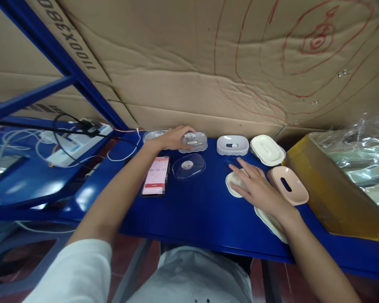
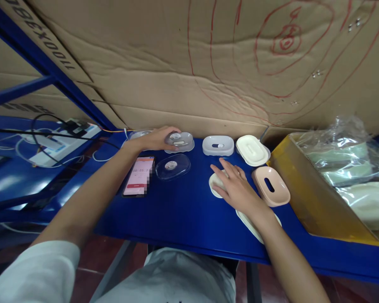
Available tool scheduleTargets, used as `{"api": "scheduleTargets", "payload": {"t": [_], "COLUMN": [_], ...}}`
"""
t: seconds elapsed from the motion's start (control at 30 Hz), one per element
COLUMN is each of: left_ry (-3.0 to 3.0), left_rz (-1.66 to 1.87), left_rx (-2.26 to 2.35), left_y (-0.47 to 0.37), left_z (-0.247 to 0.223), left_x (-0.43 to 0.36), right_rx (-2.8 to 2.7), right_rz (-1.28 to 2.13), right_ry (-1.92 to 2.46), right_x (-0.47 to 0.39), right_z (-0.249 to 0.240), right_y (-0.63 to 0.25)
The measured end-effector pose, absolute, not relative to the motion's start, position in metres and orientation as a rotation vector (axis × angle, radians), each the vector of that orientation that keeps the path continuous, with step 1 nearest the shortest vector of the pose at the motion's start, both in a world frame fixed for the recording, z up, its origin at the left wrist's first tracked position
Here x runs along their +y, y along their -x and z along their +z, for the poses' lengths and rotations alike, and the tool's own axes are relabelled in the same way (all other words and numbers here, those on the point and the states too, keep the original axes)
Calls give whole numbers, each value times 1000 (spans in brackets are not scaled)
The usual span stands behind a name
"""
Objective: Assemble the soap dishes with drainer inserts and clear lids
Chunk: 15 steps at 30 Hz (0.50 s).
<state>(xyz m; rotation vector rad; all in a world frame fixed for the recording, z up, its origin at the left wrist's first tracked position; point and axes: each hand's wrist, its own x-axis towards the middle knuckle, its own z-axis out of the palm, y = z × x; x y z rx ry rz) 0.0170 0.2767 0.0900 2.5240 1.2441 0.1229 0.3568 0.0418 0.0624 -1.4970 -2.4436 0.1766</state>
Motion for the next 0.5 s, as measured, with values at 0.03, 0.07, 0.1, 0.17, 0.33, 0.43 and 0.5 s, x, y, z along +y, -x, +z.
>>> {"api": "scheduleTargets", "payload": {"t": [0.03,0.07,0.1,0.17,0.33,0.43,0.5], "left_ry": [-2539,-2553,-2565,-2574,-2574,-2579,-2598], "left_rz": [129,136,141,143,125,120,143], "left_rx": [1251,1259,1269,1283,1292,1293,1310], "left_y": [-16,-16,-16,-16,-19,-21,-22], "left_z": [89,88,87,85,87,89,91], "left_x": [275,274,272,267,261,260,253], "right_rx": [-2448,-2450,-2451,-2453,-2467,-2467,-2466], "right_rz": [179,181,184,195,213,208,203], "right_ry": [1493,1487,1481,1474,1494,1498,1505], "right_x": [42,42,42,43,44,45,45], "right_z": [61,60,59,58,54,53,54], "right_y": [-357,-357,-357,-357,-358,-358,-359]}}
